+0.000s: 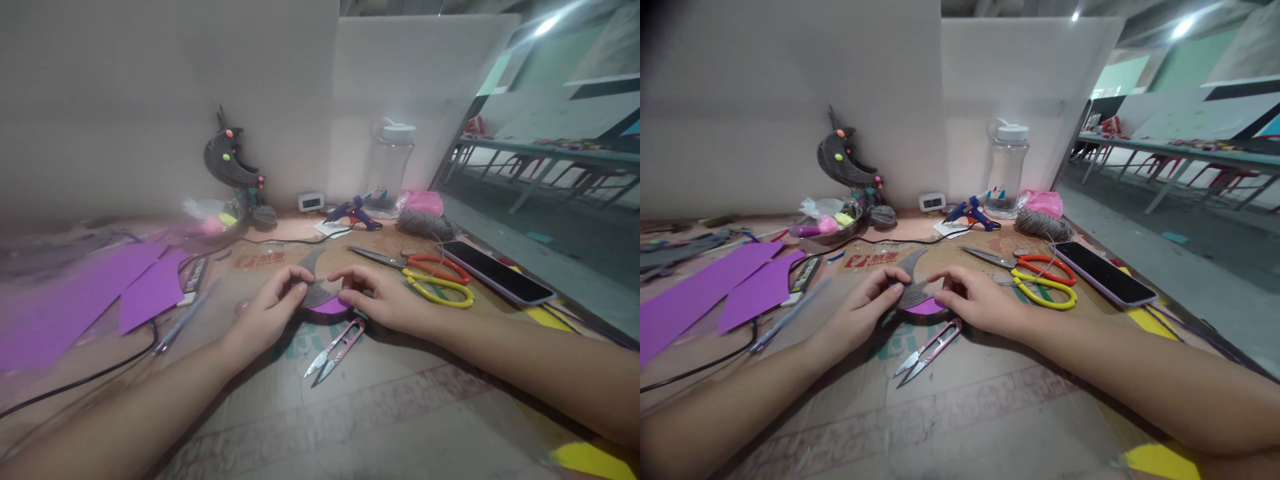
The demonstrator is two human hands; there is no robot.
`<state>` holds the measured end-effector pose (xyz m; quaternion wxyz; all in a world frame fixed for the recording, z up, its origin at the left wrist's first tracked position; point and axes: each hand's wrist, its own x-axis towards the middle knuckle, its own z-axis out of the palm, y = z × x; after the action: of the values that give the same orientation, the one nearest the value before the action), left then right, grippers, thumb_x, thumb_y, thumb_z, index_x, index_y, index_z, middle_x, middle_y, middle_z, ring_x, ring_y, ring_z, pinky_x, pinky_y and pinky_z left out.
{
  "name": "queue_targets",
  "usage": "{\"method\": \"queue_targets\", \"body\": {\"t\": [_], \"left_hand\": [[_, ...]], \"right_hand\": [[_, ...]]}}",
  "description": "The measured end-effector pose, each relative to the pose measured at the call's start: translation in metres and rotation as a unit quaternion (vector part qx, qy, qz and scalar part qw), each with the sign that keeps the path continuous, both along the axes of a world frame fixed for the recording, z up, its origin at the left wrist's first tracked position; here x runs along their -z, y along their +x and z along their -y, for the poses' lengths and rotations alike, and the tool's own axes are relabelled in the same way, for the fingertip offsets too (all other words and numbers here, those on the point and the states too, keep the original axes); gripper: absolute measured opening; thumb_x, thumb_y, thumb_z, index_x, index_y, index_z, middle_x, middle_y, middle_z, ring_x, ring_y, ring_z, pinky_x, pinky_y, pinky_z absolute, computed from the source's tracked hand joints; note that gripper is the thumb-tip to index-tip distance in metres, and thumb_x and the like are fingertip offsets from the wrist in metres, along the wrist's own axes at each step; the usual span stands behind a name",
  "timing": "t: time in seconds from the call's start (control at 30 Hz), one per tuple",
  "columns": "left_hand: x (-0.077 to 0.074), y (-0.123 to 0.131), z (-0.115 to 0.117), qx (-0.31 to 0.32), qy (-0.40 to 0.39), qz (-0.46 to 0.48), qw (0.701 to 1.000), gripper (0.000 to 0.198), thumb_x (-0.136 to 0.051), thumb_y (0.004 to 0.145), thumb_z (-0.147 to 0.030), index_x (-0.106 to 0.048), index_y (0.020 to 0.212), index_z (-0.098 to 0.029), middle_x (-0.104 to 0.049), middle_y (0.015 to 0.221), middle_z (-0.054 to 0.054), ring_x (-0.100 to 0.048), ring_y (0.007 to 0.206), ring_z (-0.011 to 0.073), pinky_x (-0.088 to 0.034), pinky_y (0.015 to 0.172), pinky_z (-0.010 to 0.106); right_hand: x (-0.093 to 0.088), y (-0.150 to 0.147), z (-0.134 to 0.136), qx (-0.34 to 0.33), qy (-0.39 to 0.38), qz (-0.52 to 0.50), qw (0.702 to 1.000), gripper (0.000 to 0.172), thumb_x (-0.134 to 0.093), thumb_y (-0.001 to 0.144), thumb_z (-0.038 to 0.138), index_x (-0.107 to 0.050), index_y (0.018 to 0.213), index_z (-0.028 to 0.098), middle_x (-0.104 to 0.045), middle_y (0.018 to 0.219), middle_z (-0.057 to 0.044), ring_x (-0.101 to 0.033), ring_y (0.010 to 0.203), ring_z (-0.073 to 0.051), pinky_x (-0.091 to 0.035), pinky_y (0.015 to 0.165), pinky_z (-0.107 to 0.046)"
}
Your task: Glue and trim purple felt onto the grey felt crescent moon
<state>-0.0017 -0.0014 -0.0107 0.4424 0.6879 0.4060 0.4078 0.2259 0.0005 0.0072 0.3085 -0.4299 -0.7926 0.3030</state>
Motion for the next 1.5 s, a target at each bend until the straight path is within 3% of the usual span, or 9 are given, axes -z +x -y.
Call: {"method": "queue_targets", "body": {"t": [0.17, 0.37, 1.0, 1.07, 1.17, 1.3, 1.4, 1.5], "left_hand": [[-0.003, 0.003, 0.001, 0.019, -0.032, 0.013, 0.999, 0.013, -0.048, 0.096, -0.033, -0.054, 0.102, -0.023, -0.049, 0.083, -0.003, -0.044, 0.076, 0.0137, -0.034, 0.068, 0.027], [-0.006, 0.004, 0.002, 0.018, -0.041, 0.003, 0.999, 0.014, -0.048, 0.095, -0.032, -0.055, 0.102, -0.022, -0.048, 0.08, -0.003, -0.043, 0.072, 0.0137, -0.033, 0.065, 0.027], [-0.011, 0.008, 0.002, 0.022, -0.069, 0.067, 0.995, 0.011, -0.055, 0.089, -0.029, -0.056, 0.094, -0.02, -0.049, 0.075, -0.003, -0.043, 0.067, 0.013, -0.034, 0.061, 0.024], [-0.011, 0.008, 0.002, 0.014, -0.076, 0.071, 0.994, 0.012, -0.055, 0.089, -0.03, -0.056, 0.096, -0.02, -0.049, 0.076, -0.003, -0.044, 0.067, 0.0129, -0.034, 0.061, 0.024], [-0.009, 0.006, 0.0, -0.017, -0.061, 0.062, 0.996, 0.013, -0.054, 0.091, -0.031, -0.055, 0.098, -0.02, -0.051, 0.078, -0.003, -0.046, 0.069, 0.0131, -0.036, 0.062, 0.024], [-0.007, 0.004, -0.003, -0.066, -0.028, 0.055, 0.996, 0.014, -0.054, 0.092, -0.032, -0.054, 0.1, -0.021, -0.053, 0.084, -0.002, -0.051, 0.074, 0.0128, -0.04, 0.066, 0.023], [-0.007, 0.006, -0.004, -0.093, -0.022, 0.082, 0.992, 0.021, -0.058, 0.088, -0.031, -0.053, 0.105, -0.02, -0.057, 0.091, 0.0, -0.057, 0.08, 0.0135, -0.046, 0.07, 0.024], [-0.009, 0.009, -0.004, -0.086, -0.04, 0.136, 0.986, 0.038, -0.06, 0.087, -0.032, -0.045, 0.12, -0.022, -0.063, 0.102, 0.003, -0.063, 0.086, 0.0155, -0.051, 0.073, 0.027]], "right_hand": [[-0.005, 0.001, -0.002, 0.0, 0.036, 0.023, 0.999, 0.013, -0.061, 0.086, 0.027, -0.069, 0.089, 0.018, -0.068, 0.087, -0.004, -0.061, 0.079, -0.016, -0.046, 0.07, -0.026], [-0.006, 0.001, -0.003, -0.018, 0.088, 0.029, 0.996, 0.013, -0.059, 0.089, 0.022, -0.067, 0.08, 0.017, -0.067, 0.081, -0.003, -0.06, 0.077, -0.015, -0.045, 0.072, -0.026], [-0.001, -0.001, -0.006, -0.005, 0.05, 0.03, 0.998, 0.017, -0.054, 0.091, 0.025, -0.068, 0.088, 0.017, -0.069, 0.087, -0.005, -0.062, 0.083, -0.017, -0.047, 0.077, -0.029], [0.002, 0.0, -0.008, 0.012, 0.031, -0.01, 0.999, 0.021, -0.05, 0.093, 0.025, -0.067, 0.103, 0.018, -0.068, 0.097, -0.006, -0.062, 0.085, -0.016, -0.048, 0.076, -0.029], [0.005, 0.003, -0.014, 0.074, 0.005, -0.146, 0.986, 0.027, -0.048, 0.094, 0.031, -0.055, 0.119, 0.021, -0.061, 0.105, -0.004, -0.056, 0.067, -0.011, -0.046, 0.06, -0.025], [0.002, 0.007, -0.017, 0.126, 0.016, -0.266, 0.956, 0.021, -0.053, 0.092, 0.043, -0.05, 0.096, 0.022, -0.05, 0.072, 0.005, -0.042, 0.051, -0.009, -0.036, 0.048, -0.022], [-0.003, 0.006, -0.011, 0.107, -0.011, -0.183, 0.977, 0.031, -0.054, 0.09, 0.049, -0.054, 0.082, 0.02, -0.042, 0.055, 0.007, -0.039, 0.05, -0.01, -0.032, 0.048, -0.023], [-0.005, 0.001, -0.005, 0.067, -0.051, -0.075, 0.994, 0.038, -0.054, 0.089, 0.052, -0.061, 0.076, 0.017, -0.046, 0.055, 0.005, -0.043, 0.051, -0.011, -0.033, 0.049, -0.024]]}}
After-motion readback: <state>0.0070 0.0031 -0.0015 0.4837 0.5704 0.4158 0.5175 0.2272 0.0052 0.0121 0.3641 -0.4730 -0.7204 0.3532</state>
